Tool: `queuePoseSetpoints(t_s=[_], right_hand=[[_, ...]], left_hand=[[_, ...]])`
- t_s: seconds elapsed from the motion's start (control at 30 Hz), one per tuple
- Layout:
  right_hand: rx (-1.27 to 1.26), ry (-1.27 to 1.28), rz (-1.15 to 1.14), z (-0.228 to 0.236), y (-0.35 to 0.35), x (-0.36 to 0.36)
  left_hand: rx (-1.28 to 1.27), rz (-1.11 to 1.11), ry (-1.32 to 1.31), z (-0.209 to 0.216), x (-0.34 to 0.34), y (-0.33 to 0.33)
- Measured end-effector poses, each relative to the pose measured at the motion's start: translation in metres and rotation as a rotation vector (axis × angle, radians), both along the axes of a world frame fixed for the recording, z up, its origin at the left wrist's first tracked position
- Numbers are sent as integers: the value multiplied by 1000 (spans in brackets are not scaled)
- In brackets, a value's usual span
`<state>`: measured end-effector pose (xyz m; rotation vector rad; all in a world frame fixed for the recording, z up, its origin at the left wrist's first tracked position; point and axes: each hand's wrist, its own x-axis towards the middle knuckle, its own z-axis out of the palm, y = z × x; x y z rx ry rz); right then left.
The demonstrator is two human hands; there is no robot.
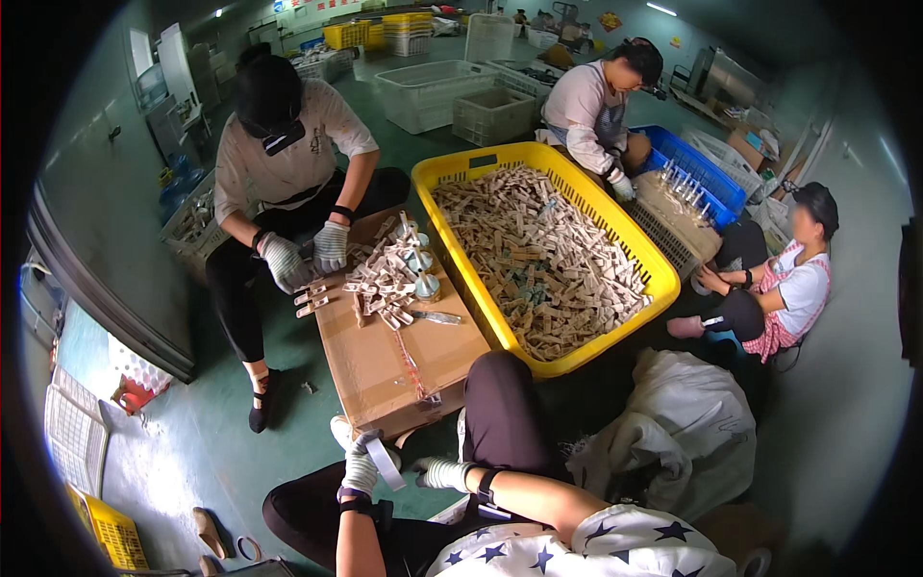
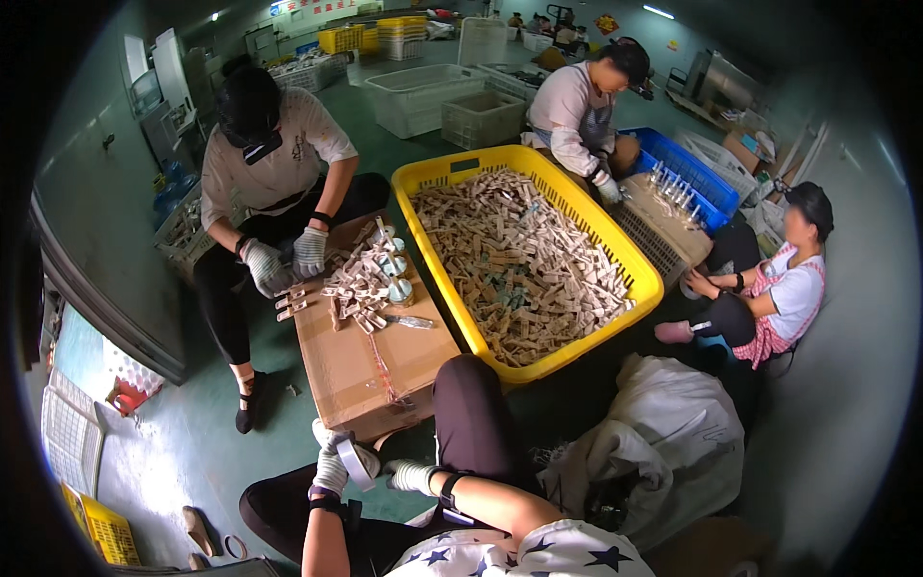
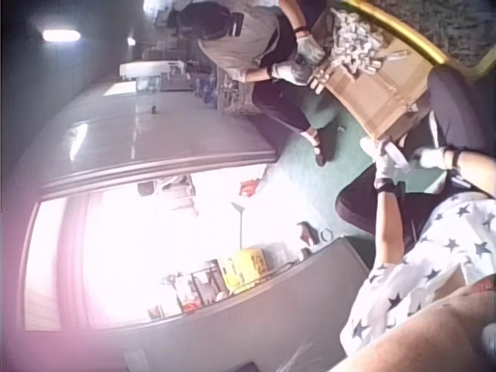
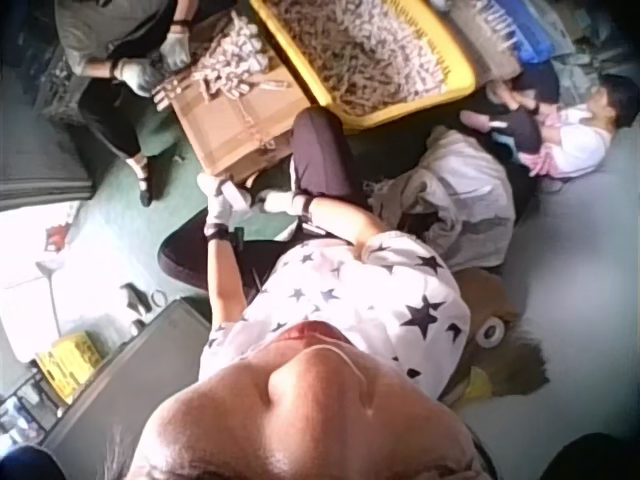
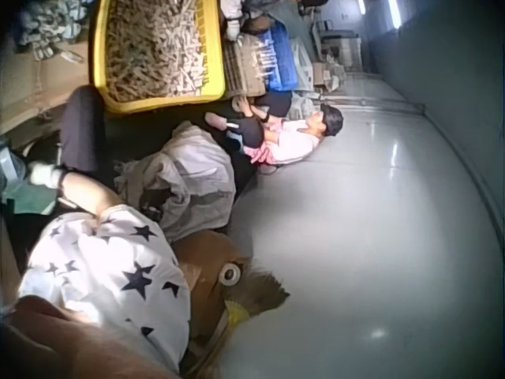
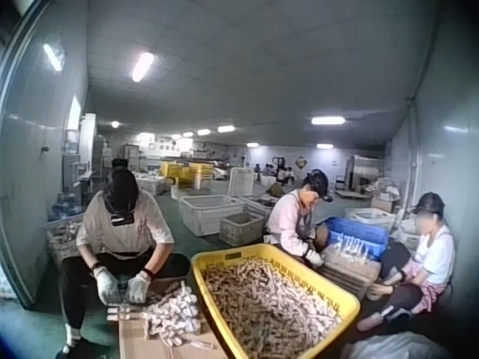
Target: Sorting and packaging small clothespins into organized groups on a flat surface.
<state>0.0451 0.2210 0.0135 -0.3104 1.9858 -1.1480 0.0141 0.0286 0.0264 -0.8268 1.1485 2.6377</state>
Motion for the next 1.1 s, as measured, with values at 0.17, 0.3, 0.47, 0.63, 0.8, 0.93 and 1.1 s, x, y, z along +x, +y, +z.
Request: queuePoseSetpoints(t_s=[0.17, 0.3, 0.47, 0.63, 0.8, 0.93, 1.1], right_hand=[[-2, -8, -58, -5, 9, 0], [-32, -10, -33, -8, 4, 0], [-26, 19, -25, -16, -2, 0], [-22, 108, 2, -39, 7, -4], [11, 85, 66, -38, 3, -4], [3, -18, 42, -49, 3, -4], [17, 8, 74, -70, 3, -5]], left_hand=[[44, -61, -72, -8, -5, 4], [8, 3, -37, -17, -10, 4], [-128, 13, 10, 20, -4, 10], [-1, -93, -40, -21, -7, 1], [138, -165, -143, 18, 4, -5], [218, -112, -117, 23, 4, -2], [297, -146, -113, 14, 1, -11]])
